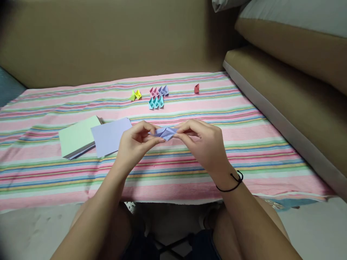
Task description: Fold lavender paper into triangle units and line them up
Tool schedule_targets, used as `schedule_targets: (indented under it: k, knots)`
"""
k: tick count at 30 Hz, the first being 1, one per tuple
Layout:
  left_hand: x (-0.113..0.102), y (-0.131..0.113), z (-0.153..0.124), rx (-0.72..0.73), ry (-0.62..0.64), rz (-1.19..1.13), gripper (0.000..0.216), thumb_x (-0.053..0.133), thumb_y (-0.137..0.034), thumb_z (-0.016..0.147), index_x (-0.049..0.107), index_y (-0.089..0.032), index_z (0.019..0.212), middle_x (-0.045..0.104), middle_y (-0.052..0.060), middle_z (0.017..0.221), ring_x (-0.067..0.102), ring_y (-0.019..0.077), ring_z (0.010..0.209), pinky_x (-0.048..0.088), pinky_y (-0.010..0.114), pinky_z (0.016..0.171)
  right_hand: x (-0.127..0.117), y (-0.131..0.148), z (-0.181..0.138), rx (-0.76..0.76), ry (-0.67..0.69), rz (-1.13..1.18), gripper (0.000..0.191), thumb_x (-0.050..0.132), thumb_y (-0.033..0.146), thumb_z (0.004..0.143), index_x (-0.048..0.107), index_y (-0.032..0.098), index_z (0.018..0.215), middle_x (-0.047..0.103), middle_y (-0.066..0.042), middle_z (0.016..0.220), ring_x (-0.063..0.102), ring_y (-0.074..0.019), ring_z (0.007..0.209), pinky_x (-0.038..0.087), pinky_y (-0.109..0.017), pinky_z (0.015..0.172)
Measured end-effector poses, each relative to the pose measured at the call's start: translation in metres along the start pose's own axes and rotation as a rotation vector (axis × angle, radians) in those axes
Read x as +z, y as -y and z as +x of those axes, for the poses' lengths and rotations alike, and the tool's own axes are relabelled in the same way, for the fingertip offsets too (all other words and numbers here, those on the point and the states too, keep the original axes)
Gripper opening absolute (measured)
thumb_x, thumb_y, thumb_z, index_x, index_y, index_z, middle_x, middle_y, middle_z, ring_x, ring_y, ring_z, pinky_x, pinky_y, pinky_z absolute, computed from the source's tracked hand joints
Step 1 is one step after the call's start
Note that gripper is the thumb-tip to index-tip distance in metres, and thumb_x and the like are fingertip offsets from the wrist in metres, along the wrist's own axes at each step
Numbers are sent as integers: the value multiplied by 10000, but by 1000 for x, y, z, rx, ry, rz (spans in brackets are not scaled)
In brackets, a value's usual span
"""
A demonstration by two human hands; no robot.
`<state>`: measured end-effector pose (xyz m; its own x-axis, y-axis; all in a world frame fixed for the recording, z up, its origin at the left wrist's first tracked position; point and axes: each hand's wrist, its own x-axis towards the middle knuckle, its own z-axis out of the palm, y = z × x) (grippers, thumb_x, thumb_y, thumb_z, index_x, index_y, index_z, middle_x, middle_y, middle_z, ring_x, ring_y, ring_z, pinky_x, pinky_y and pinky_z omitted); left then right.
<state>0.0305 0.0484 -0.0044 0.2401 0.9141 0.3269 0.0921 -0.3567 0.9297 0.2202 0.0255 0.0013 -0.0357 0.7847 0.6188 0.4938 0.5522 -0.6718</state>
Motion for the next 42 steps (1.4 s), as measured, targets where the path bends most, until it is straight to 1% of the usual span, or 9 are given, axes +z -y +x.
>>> schedule_targets:
  k: [5, 12, 18, 22, 27, 30, 37, 40, 42]
  knots:
    - [-5, -3, -3, 218, -38, 182, 193, 742, -290, 721, 588, -179, 691, 695, 31, 810, 663, 173, 816, 546, 289, 748, -8, 2, 0, -203, 2, -148, 75, 672, 183, 807, 675, 249, 771, 737, -16, 857, 695, -219, 858, 557, -358, 779]
    - [-4, -5, -6, 321, 15, 412, 174, 716, -270, 747, 555, -205, 738, 694, 35, 885, 630, 171, 847, 501, 284, 737, -8, -4, -9, -313, 114, -241, 167, 591, 157, 860, 663, 281, 946, 723, -15, 1031, 673, -219, 966, 524, -375, 872]
    - [-5, -2, -7, 383, 39, 376, 207, 725, -217, 743, 537, -198, 656, 720, 23, 877, 642, 154, 794, 462, 263, 713, -8, -4, -4, -345, 203, -240, 125, 573, 151, 871, 632, 227, 950, 697, -66, 1059, 645, -209, 991, 512, -348, 862]
    - [-5, -5, -6, 191, 39, 254, 287, 749, -273, 716, 509, -180, 589, 727, 37, 814, 659, 164, 734, 482, 262, 643, -7, -1, 0, -184, 257, -118, 33, 614, 231, 857, 635, 206, 850, 707, -56, 895, 661, -206, 862, 519, -334, 777]
    - [-4, -8, -2, -151, 31, -133, 392, 813, -315, 620, 451, -169, 585, 700, 28, 674, 686, 173, 669, 519, 251, 587, -8, 2, 2, 343, 331, 215, 251, 719, 407, 747, 611, 181, 763, 696, -40, 707, 680, -208, 689, 521, -286, 582]
    - [-3, -9, 0, -307, 56, -251, 430, 830, -326, 586, 432, -164, 601, 682, 8, 615, 693, 160, 616, 530, 232, 576, -7, 2, 5, 518, 395, 408, 305, 755, 428, 694, 620, 167, 774, 708, -45, 702, 697, -209, 707, 543, -288, 618]
    - [-1, -5, 0, -465, 66, -338, 397, 793, -380, 634, 465, -167, 701, 678, -12, 630, 708, 154, 625, 556, 253, 643, 4, -3, 5, 658, 385, 558, 337, 775, 445, 648, 626, 158, 742, 680, -26, 652, 688, -182, 685, 573, -313, 679]
    - [-2, -2, -1, -442, 87, -301, 383, 793, -334, 645, 474, -170, 780, 692, 6, 659, 708, 161, 679, 549, 261, 670, 6, -7, 3, 622, 391, 537, 333, 765, 443, 662, 624, 160, 767, 684, -22, 667, 683, -180, 693, 560, -307, 678]
    - [-4, -2, -1, -347, 114, -194, 375, 778, -313, 668, 493, -176, 869, 699, 27, 744, 701, 170, 706, 549, 277, 664, 5, -8, 2, 551, 392, 456, 312, 737, 443, 699, 632, 164, 788, 688, -23, 684, 674, -184, 686, 541, -300, 650]
